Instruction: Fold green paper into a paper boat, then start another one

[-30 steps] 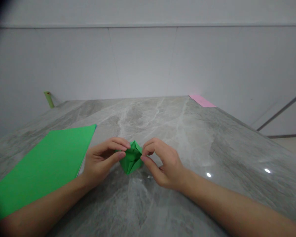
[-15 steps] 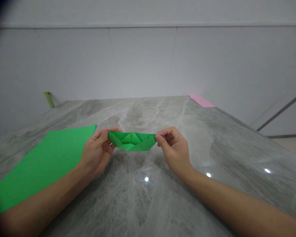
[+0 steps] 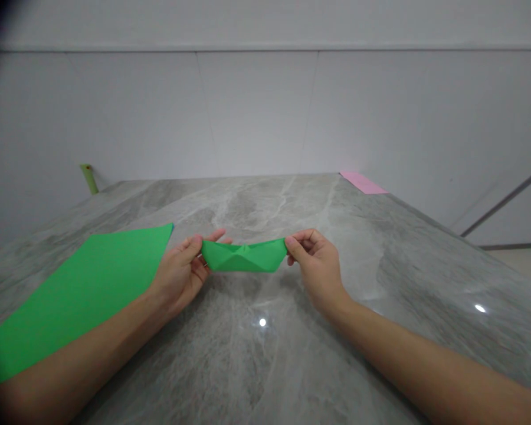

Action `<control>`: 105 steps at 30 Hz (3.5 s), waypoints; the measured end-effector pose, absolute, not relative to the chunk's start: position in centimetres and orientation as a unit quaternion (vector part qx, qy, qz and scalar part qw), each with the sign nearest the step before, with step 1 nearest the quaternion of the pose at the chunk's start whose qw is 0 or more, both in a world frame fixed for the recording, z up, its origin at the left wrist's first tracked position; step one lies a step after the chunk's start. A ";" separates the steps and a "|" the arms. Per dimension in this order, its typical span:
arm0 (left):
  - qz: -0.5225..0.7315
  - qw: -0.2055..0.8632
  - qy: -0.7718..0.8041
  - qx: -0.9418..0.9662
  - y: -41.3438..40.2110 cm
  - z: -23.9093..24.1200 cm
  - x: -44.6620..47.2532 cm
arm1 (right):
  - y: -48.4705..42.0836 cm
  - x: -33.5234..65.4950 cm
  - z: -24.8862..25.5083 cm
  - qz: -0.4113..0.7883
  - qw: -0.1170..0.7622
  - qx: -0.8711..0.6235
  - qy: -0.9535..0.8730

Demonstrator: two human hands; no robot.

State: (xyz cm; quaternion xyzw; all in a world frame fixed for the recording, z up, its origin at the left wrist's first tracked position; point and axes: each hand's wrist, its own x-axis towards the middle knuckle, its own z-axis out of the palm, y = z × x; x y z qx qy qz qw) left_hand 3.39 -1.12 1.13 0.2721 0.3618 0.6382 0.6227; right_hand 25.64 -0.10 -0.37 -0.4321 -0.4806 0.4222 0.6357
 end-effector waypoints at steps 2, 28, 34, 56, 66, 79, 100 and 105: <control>0.599 0.654 0.349 0.301 -1.5 1.0 3.6 | -0.3 25.6 -0.2 0.431 0.635 -0.432 -0.474; 0.518 0.685 0.299 0.416 -2.5 0.5 3.9 | -1.4 24.7 -0.6 0.560 0.555 -0.333 -0.517; 0.515 0.578 0.369 0.515 -2.6 -0.2 3.7 | -1.4 24.5 -0.9 0.584 0.528 -0.309 -0.534; 0.357 0.697 0.320 0.533 -4.0 -0.5 4.4 | -2.4 24.5 -0.6 0.594 0.490 -0.325 -0.549; 0.359 0.688 0.320 0.544 -4.0 -0.1 4.3 | -2.1 23.9 -0.2 0.617 0.528 -0.381 -0.443; 0.310 0.674 0.353 0.571 -3.9 -0.3 5.3 | -3.5 22.3 -0.3 0.642 0.464 -0.383 -0.476; 0.217 0.693 0.350 0.592 -4.0 0.1 4.2 | -3.0 22.8 0.0 0.666 0.475 -0.396 -0.417; 0.249 0.729 0.344 0.537 -3.2 -0.4 4.9 | -2.7 22.6 -0.8 0.673 0.457 -0.379 -0.441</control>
